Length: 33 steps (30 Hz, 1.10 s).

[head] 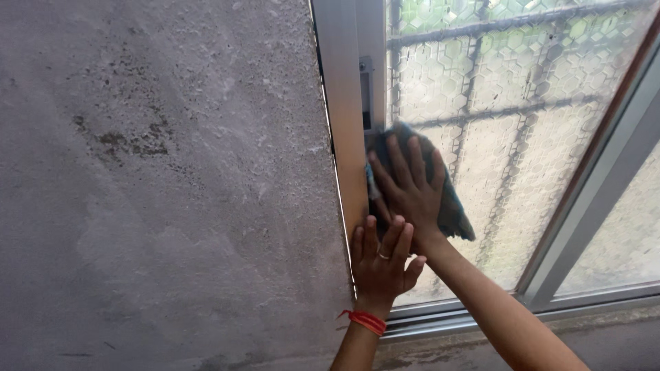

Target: The person wipes the metal frame of a sliding window with a blue cloth. They clean the vertical side and bottom track areas repeatedly, using both hands to hold and move the cloth along the frame.

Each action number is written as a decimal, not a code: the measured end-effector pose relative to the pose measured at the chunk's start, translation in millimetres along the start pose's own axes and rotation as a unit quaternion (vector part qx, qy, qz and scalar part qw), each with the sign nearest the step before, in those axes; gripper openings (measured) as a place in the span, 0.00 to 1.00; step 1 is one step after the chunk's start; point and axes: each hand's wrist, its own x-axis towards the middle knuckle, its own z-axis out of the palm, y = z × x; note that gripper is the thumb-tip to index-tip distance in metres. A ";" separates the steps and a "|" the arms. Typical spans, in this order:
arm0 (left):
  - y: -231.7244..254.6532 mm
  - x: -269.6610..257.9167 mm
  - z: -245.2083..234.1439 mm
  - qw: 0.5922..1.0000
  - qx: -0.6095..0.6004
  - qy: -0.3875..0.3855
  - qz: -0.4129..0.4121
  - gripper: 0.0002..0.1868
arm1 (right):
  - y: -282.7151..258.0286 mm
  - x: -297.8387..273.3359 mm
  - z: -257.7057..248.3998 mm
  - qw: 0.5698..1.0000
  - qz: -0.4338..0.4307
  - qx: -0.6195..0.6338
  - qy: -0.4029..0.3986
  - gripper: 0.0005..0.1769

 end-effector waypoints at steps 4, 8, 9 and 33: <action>1.6 -2.9 1.1 1.000 -0.011 0.001 -0.003 0.32 | 2.8 -50.0 17.8 0.998 -0.062 0.012 -0.021 0.31; -1.0 -1.1 -1.2 1.000 0.001 -0.015 0.002 0.33 | 6.0 -131.1 35.1 0.988 -0.121 0.026 -0.090 0.34; 0.4 -1.6 -3.5 1.000 -0.001 -0.029 -0.005 0.33 | 6.1 -150.5 35.2 0.981 -0.059 0.095 -0.158 0.32; -4.5 -23.8 15.6 0.999 -0.040 0.033 0.001 0.32 | -13.5 -73.5 22.9 0.987 -0.141 0.067 -0.021 0.27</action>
